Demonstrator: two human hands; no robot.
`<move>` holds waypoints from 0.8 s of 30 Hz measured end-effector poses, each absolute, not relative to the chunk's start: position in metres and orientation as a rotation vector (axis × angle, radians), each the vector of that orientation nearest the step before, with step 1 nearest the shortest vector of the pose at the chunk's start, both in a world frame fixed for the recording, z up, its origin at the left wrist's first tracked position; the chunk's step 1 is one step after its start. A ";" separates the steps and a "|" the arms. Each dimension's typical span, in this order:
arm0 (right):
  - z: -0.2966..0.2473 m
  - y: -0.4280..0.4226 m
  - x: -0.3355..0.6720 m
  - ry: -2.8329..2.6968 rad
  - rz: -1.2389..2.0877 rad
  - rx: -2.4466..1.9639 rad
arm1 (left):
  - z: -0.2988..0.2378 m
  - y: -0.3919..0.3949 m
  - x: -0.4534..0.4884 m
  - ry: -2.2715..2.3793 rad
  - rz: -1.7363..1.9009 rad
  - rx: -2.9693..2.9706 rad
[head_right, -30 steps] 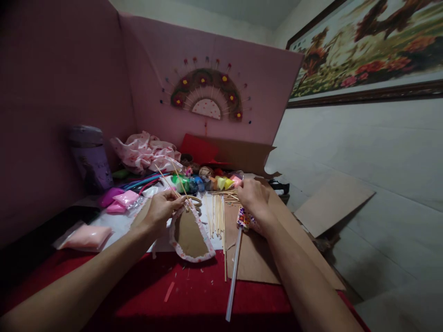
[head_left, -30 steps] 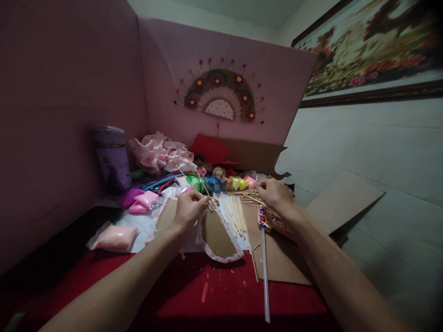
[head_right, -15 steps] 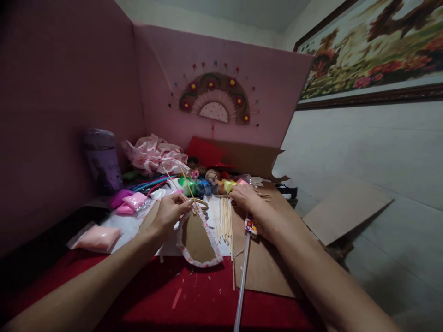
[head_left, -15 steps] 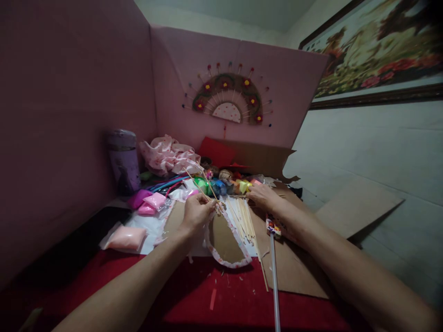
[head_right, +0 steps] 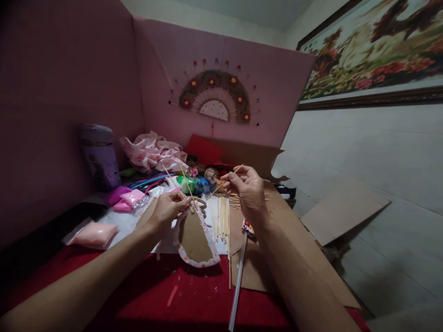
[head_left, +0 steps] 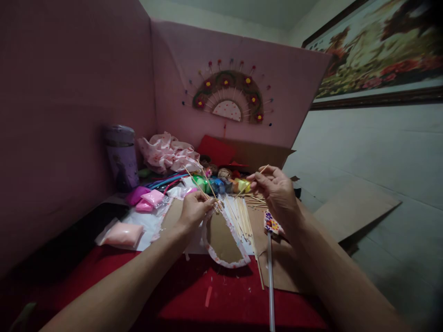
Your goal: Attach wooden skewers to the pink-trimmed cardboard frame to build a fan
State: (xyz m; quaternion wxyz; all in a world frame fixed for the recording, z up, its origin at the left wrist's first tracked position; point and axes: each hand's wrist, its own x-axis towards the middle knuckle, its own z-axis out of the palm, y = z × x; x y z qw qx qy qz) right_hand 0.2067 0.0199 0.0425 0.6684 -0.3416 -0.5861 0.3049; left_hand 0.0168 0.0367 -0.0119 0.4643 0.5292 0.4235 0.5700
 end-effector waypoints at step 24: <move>-0.005 0.003 0.186 -1.180 1.020 -0.709 | -0.006 0.030 0.019 1.018 1.383 1.331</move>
